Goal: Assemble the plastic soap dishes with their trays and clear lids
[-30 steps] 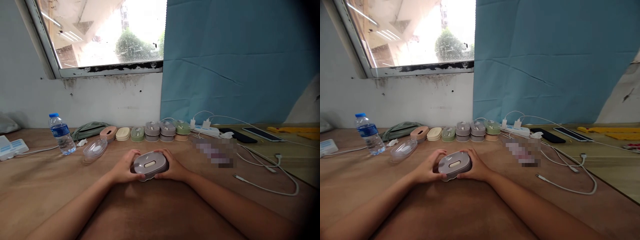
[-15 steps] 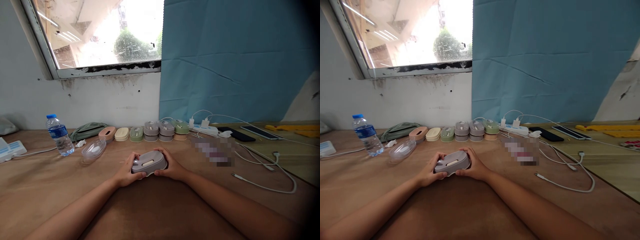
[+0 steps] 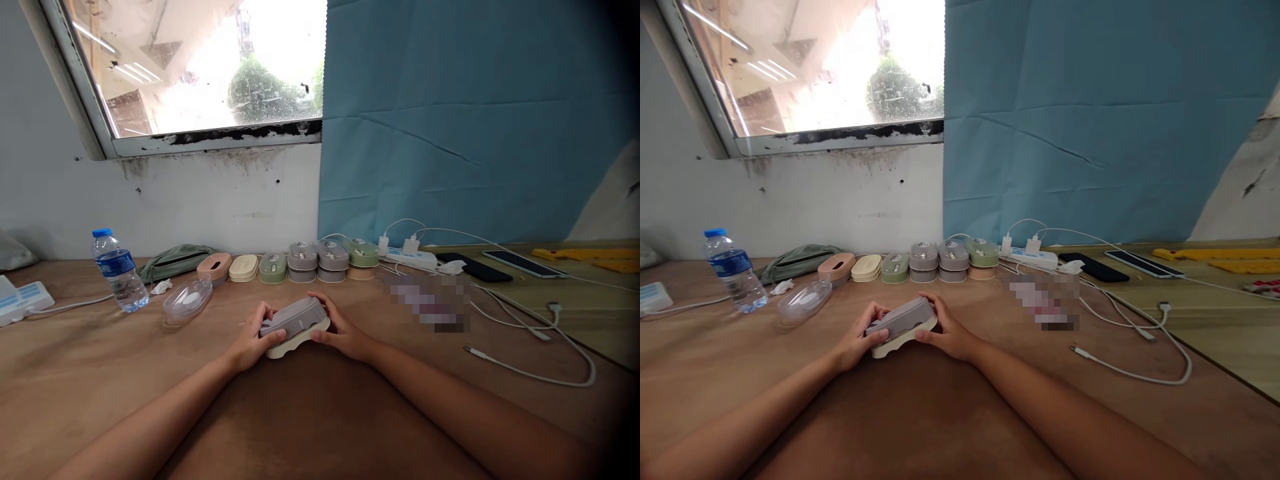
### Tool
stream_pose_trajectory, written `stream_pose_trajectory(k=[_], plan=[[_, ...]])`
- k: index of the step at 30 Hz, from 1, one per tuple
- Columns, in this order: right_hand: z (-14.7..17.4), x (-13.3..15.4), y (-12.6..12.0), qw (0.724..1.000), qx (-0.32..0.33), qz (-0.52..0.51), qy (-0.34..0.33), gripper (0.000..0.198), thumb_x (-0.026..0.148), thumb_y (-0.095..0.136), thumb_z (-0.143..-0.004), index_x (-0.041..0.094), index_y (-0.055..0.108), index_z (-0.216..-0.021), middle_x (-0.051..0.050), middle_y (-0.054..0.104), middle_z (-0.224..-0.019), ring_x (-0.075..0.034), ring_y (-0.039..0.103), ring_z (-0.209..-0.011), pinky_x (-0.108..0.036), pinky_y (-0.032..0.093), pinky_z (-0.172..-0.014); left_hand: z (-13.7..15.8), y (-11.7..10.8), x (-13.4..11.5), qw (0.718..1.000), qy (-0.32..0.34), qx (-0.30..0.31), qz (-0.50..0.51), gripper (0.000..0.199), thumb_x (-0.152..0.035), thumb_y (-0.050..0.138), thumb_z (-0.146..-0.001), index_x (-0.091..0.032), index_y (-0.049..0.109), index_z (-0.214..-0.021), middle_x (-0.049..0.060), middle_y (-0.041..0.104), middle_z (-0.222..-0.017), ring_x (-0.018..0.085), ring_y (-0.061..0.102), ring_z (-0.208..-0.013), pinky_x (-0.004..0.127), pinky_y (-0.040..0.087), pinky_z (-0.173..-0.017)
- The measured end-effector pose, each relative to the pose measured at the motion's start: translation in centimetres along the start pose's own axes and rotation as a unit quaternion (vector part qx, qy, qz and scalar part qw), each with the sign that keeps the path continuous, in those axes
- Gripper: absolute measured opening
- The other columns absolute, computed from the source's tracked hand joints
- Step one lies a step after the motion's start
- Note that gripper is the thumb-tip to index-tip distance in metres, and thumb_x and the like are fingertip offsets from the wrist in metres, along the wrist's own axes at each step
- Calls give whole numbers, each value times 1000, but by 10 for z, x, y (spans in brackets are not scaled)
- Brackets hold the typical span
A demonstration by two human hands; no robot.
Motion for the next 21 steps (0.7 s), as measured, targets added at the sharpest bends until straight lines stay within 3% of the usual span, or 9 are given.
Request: stream_pose_trajectory(k=[4, 7, 11, 13, 15, 21], plan=[[-1, -7, -3, 1000, -14, -10, 11, 89, 46, 67, -64, 23, 10, -130, -13, 27, -129, -23, 28, -123, -40, 27, -100, -11, -23, 0, 997, -6, -73, 17, 32, -51, 40, -76, -21, 34, -82, 4, 51, -94, 16, 50, -76, 28, 40, -66], [1, -8, -2, 1000, 1, 4, 16, 93, 41, 71, -60, 24, 12, -129, -13, 25, -132, -24, 28, -124, -41, 27, -100, -33, -72, 4, 980, -41, -184, -71, 39, -54, 44, -71, -20, 34, -88, 5, 49, -95, 16, 50, -72, 28, 40, -62], [3, -4, 1, 999, 20, 32, 10, 90, 37, 72, -60, 25, 15, -128, -12, 27, -132, -24, 29, -123, -40, 28, -100, -67, -154, 17, 888, -114, -344, -283, 57, -55, 57, -60, -17, 36, -96, 11, 44, -104, 27, 44, -101, 36, 38, -81], [3, -2, 1, 999, 21, 40, 16, 89, 37, 72, -60, 24, 16, -128, -12, 28, -132, -24, 31, -122, -39, 29, -99, -81, -182, 35, 861, -189, -364, -300, 65, -55, 59, -58, -12, 35, -100, 16, 42, -109, 30, 41, -107, 37, 36, -84], [4, -1, 0, 998, 21, 47, 21, 89, 37, 72, -60, 24, 17, -128, -12, 29, -131, -24, 33, -121, -38, 29, -99, -90, -195, 52, 853, -245, -351, -300, 72, -55, 59, -59, -7, 32, -105, 21, 39, -114, 33, 39, -109, 39, 35, -84], [5, 2, -1, 997, 24, 60, 32, 90, 36, 72, -59, 24, 17, -129, -11, 30, -131, -23, 34, -121, -38, 29, -99, -101, -196, 81, 852, -278, -290, -336, 86, -47, 63, -60, 3, 19, -113, 29, 27, -123, 40, 29, -116, 44, 29, -90]])
Point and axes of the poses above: each hand's wrist, its own z-axis away from the middle knuckle, its own y-axis out of the palm, x = y × z, the point moved 6 cm from there along -z, towards the middle knuckle
